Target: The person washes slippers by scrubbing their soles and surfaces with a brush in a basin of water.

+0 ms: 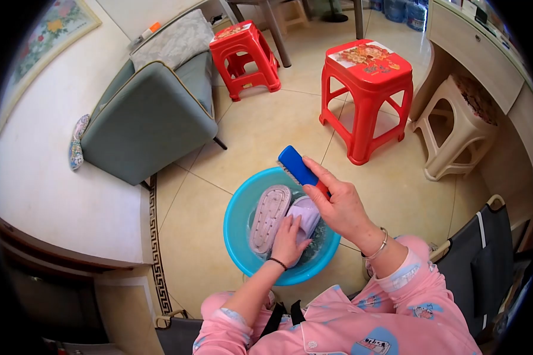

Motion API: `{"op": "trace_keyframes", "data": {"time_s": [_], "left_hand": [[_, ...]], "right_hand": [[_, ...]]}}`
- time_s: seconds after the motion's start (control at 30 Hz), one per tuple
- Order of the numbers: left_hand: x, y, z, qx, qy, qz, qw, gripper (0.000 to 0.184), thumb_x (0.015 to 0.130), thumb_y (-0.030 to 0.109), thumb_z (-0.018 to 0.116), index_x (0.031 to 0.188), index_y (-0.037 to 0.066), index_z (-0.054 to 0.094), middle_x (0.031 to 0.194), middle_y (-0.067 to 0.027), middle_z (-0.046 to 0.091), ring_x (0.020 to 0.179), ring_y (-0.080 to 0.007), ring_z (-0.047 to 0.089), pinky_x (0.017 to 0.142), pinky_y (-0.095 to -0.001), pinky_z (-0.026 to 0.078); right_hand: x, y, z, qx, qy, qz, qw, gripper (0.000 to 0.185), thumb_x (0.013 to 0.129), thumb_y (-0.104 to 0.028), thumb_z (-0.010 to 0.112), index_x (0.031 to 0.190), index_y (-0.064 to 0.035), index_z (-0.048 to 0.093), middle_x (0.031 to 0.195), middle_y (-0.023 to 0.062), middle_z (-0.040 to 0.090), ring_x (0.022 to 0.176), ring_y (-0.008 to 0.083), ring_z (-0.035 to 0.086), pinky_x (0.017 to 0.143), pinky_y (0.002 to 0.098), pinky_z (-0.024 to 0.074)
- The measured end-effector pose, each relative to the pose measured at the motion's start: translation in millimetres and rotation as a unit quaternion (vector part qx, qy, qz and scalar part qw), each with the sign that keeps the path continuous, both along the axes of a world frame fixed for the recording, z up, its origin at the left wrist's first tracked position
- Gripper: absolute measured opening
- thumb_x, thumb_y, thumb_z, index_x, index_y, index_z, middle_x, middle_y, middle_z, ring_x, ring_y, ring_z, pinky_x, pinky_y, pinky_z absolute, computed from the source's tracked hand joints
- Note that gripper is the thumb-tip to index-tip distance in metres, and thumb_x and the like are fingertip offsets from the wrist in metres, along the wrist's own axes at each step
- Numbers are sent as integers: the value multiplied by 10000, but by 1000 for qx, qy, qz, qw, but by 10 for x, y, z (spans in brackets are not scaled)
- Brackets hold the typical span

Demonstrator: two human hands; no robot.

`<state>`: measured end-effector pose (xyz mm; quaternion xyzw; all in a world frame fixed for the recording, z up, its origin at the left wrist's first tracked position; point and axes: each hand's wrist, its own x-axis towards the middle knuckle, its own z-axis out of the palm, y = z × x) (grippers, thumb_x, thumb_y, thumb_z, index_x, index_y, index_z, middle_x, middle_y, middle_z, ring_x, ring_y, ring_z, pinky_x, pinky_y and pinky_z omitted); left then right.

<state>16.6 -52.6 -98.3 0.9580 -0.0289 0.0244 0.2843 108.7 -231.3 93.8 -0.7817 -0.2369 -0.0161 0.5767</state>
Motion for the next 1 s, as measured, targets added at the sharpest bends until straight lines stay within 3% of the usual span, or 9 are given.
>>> {"op": "trace_keyframes", "data": {"time_s": [0.03,0.13,0.27,0.4,0.5,0.6,0.73,0.93,1.0], "left_hand": [[31,-77,-42,0,0,0,1000,797,764,341,772,1433,109,405,1433,-252,390,1332,-447,351,1087,-512,324],[168,-243,-179,202,12,6,979,787,817,515,662,1465,166,385,1491,-234,327,1402,-439,230,1097,-608,209],[254,-225,-309,246,90,-3,965,788,826,554,621,1481,195,367,1512,-229,295,1426,-432,189,1129,-598,137],[183,-110,-478,294,75,-38,952,811,830,539,624,1503,201,321,1524,-226,266,1429,-439,175,1137,-609,108],[158,-78,-509,276,158,-45,947,841,835,460,659,1528,220,247,1549,-222,205,1440,-435,154,1160,-573,124],[173,34,-691,45,201,-23,978,926,799,254,731,1540,239,177,1557,-232,169,1455,-422,121,1166,-506,208],[194,78,-575,118,217,-43,968,893,801,261,730,1529,233,213,1544,-243,183,1443,-427,159,1164,-517,198],[163,123,-840,206,36,-46,977,754,761,131,696,1445,212,390,1457,-203,360,1346,-405,336,1150,-511,218],[172,130,-714,123,-55,-39,990,754,680,15,711,1380,162,471,1431,-183,392,1347,-397,337,1137,-544,232]], "right_hand": [[-7,-1,-6,0,0,0,1000,497,919,-209,621,1395,-151,492,768,182,644,633,326,633,602,388,497],[-23,11,-40,-1,17,9,1000,487,909,-222,634,1378,-161,517,780,198,647,632,327,634,605,384,497],[-27,-1,-33,-29,13,3,999,479,908,-222,636,1370,-157,527,784,196,650,637,327,636,607,380,498],[14,11,-17,-32,25,4,999,501,902,-197,644,1382,-145,510,791,195,651,646,335,639,610,383,496],[32,29,-44,-38,28,10,999,515,899,-183,648,1390,-137,499,794,201,647,650,341,638,612,386,493],[36,62,-85,-42,21,15,999,519,899,-179,648,1392,-131,494,788,207,641,651,348,634,610,388,490],[49,81,-72,-57,34,12,998,504,903,-184,641,1383,-124,501,777,213,635,652,361,630,603,397,483],[65,68,-112,-66,19,10,998,478,911,-213,628,1368,-129,518,770,212,632,662,368,630,607,409,480],[52,58,-95,-56,22,15,998,477,912,-223,623,1368,-126,517,773,212,635,664,369,631,611,415,481]]}}
